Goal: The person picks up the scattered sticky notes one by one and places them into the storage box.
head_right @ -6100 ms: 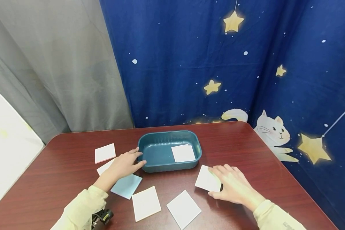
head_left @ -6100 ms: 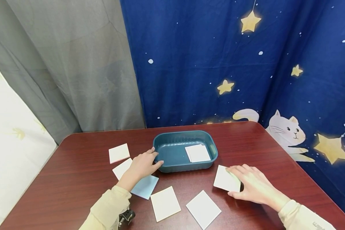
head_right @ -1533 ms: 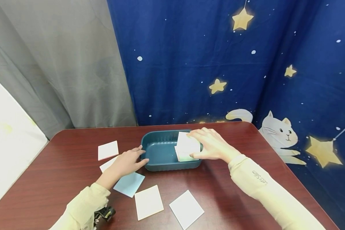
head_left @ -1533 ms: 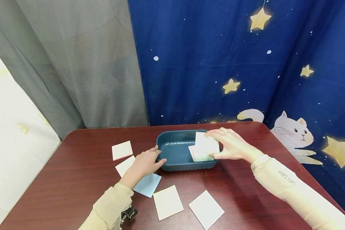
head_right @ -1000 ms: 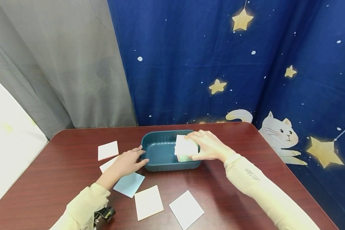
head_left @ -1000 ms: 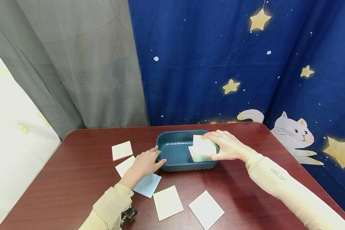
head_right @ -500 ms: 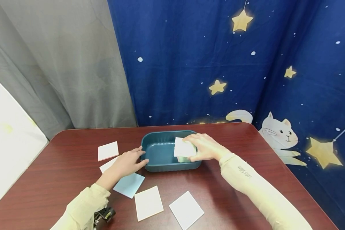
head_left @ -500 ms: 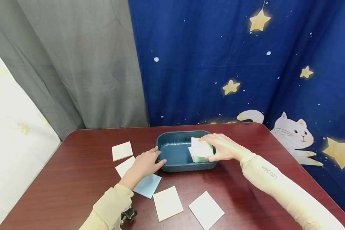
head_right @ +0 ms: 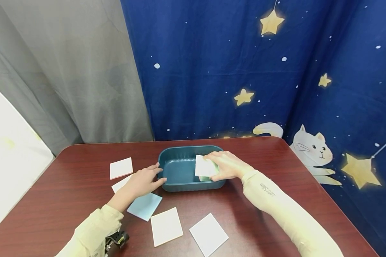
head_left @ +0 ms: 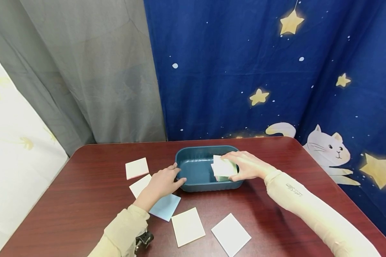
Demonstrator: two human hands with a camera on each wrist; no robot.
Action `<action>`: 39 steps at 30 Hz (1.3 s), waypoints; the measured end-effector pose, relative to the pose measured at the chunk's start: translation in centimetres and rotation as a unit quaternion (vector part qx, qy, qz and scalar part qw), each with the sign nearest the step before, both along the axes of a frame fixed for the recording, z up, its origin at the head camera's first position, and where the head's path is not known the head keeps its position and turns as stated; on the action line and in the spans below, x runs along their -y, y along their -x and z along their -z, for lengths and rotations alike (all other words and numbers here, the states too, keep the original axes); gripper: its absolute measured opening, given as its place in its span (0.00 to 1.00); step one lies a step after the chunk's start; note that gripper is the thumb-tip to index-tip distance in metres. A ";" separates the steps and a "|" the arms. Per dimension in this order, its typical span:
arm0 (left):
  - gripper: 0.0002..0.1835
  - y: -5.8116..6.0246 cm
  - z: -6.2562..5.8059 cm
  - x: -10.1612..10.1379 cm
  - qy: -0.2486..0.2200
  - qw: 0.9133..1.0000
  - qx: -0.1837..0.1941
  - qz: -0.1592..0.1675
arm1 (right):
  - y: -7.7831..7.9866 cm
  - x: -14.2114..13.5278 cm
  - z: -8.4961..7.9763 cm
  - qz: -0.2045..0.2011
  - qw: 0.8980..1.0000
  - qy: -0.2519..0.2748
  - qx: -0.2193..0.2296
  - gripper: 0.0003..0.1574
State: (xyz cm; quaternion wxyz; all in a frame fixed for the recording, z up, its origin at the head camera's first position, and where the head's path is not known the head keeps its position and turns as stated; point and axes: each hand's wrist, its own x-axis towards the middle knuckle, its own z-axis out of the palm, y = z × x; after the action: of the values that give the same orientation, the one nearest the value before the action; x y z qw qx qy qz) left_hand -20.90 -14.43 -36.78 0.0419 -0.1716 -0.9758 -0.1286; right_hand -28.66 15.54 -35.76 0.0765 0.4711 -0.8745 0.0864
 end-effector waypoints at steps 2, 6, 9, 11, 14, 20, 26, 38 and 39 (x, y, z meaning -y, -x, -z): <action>0.25 0.0 0.0 0.0 -0.002 1.000 -0.002 0.001 | 0.2 0.0 0.1 0.000 1.000 -0.005 0.001 0.43; 0.25 0.0 0.0 0.0 -0.001 1.000 -0.004 0.004 | 0.8 0.0 0.4 0.000 1.000 -0.014 0.003 0.43; 0.25 -0.1 0.0 0.0 -0.001 1.000 -0.005 0.005 | 1.1 0.0 0.7 0.008 1.000 -0.029 0.001 0.42; 0.25 -0.1 -0.1 0.0 -0.002 1.000 -0.005 0.006 | 1.2 0.0 0.9 0.016 0.999 -0.044 -0.003 0.42; 0.25 -0.1 -0.1 0.0 -0.002 1.000 -0.005 0.006 | 1.3 -0.1 1.1 0.023 0.997 -0.068 -0.008 0.41; 0.25 0.0 -0.1 0.0 0.001 1.000 -0.003 0.005 | 1.4 0.1 1.3 0.017 0.996 -0.084 -0.014 0.40; 0.26 0.0 0.0 0.1 0.000 1.000 0.003 0.005 | 1.7 0.4 1.6 0.003 0.994 -0.105 -0.008 0.41; 0.25 0.0 0.1 0.1 -0.001 1.000 -0.002 0.005 | 2.1 1.0 2.1 -0.001 0.988 -0.151 -0.033 0.42; 0.25 0.0 0.1 0.1 -0.002 1.000 -0.001 0.005 | 2.1 1.0 2.1 0.000 0.987 -0.155 -0.032 0.42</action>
State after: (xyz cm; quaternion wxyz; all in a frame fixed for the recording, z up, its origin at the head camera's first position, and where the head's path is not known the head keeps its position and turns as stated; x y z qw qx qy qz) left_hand -20.85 -14.56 -36.87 0.0427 -0.1769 -0.9745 -0.1310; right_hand -30.77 14.53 -37.83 0.0300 0.4800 -0.8743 -0.0655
